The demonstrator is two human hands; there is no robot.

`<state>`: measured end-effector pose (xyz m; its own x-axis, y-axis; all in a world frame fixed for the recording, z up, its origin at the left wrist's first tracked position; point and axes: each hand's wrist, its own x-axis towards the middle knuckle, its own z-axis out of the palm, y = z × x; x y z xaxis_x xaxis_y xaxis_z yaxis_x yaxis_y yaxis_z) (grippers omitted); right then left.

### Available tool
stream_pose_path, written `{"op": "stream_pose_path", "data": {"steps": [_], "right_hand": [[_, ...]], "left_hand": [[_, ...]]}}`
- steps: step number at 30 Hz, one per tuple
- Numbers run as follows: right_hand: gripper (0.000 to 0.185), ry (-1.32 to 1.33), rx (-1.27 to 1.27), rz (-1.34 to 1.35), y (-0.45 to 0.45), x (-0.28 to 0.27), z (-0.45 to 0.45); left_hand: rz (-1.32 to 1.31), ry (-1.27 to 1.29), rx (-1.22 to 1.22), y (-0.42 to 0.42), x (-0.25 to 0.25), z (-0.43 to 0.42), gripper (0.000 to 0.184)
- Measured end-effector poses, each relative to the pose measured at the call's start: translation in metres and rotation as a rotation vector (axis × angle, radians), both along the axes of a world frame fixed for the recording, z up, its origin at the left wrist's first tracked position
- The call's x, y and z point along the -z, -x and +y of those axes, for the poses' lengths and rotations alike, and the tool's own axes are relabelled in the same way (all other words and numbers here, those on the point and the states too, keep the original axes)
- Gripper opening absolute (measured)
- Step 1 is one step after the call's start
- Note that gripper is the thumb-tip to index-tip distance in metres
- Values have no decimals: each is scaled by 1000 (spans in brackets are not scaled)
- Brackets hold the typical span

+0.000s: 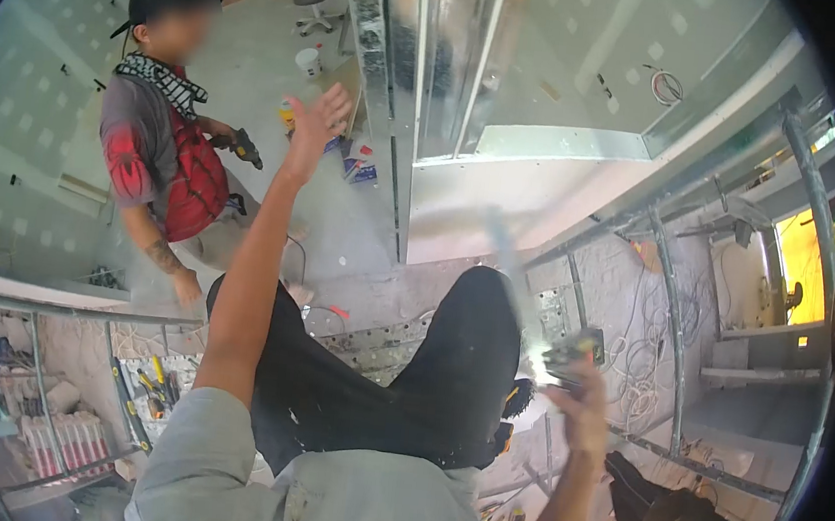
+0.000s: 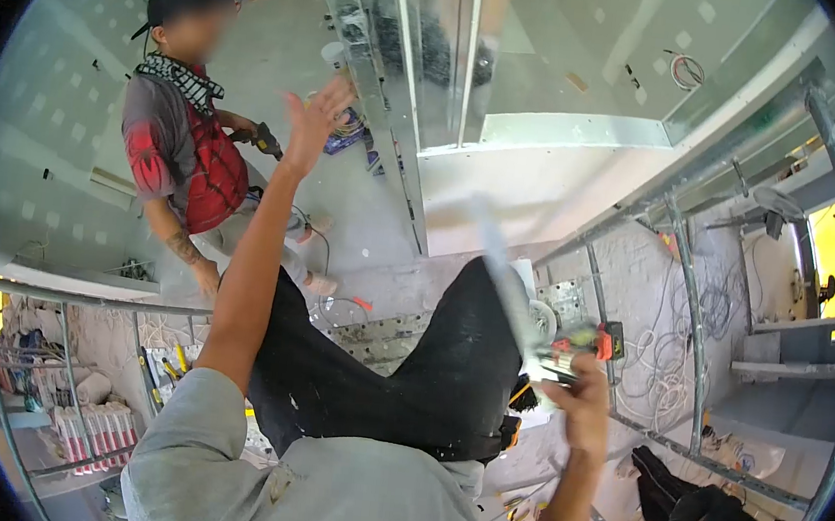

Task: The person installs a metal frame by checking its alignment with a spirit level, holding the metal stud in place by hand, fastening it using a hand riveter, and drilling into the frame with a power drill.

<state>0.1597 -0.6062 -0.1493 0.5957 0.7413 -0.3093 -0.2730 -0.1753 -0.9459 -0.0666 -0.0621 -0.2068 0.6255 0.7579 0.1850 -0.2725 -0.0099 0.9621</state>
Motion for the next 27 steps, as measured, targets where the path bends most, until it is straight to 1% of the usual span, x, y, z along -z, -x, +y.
{"op": "stream_pose_path", "data": {"steps": [1, 2, 3, 4, 5, 6, 8, 9, 11, 12, 14, 15, 17, 18, 20, 24, 26, 27], "right_hand": [[37, -90, -84, 143, 22, -2, 30], [36, -67, -186, 157, 39, 12, 53], [35, -152, -191, 287, 64, 3, 85], [36, -171, -217, 278, 78, 22, 110], [36, -129, -248, 299, 90, 25, 137], [34, -53, -227, 255, 103, 14, 167], [35, -123, -207, 211, 114, 27, 225], [36, -163, -179, 203, 115, 34, 255], [38, -166, -169, 187, 110, 47, 306], [38, -172, -174, 178, 109, 52, 328], [41, -241, -143, 180, 109, 59, 358], [41, -242, -149, 176, 107, 62, 369], [43, -279, -95, 220, 106, 62, 387], [43, -283, -101, 218, 106, 63, 393], [43, -246, -102, 205, 105, 60, 401], [38, -239, -159, 179, 89, 57, 400], [33, -241, -312, 128, 70, 61, 402], [33, -233, -334, 139, 65, 65, 403]], "left_hand": [[37, 6, -17, 3, 7, 0, 108], [76, 14, -32, 6, 15, -2, 105], [75, 15, -37, 7, 25, -4, 105], [80, 98, -102, 9, 37, -9, 103], [85, 182, -168, 11, 47, -15, 100], [81, 181, -172, 11, 55, -19, 100], [-10, 594, -287, 13, 62, -28, 94], [-15, 588, -287, 10, 60, -30, 94], [-27, 613, -252, 2, 52, -32, 82], [-38, 607, -252, -2, 46, -33, 82], [107, 163, -315, -7, 38, -40, 70], [102, 162, -320, -9, 34, -41, 70], [24, 200, -284, -12, 29, -39, 56], [21, 195, -289, -13, 27, -40, 56], [-45, 203, -287, -15, 27, -41, 50], [-59, 211, -288, -16, 23, -40, 53], [-59, 228, -280, -16, 24, -40, 54], [-65, 224, -283, -16, 24, -40, 54]]}}
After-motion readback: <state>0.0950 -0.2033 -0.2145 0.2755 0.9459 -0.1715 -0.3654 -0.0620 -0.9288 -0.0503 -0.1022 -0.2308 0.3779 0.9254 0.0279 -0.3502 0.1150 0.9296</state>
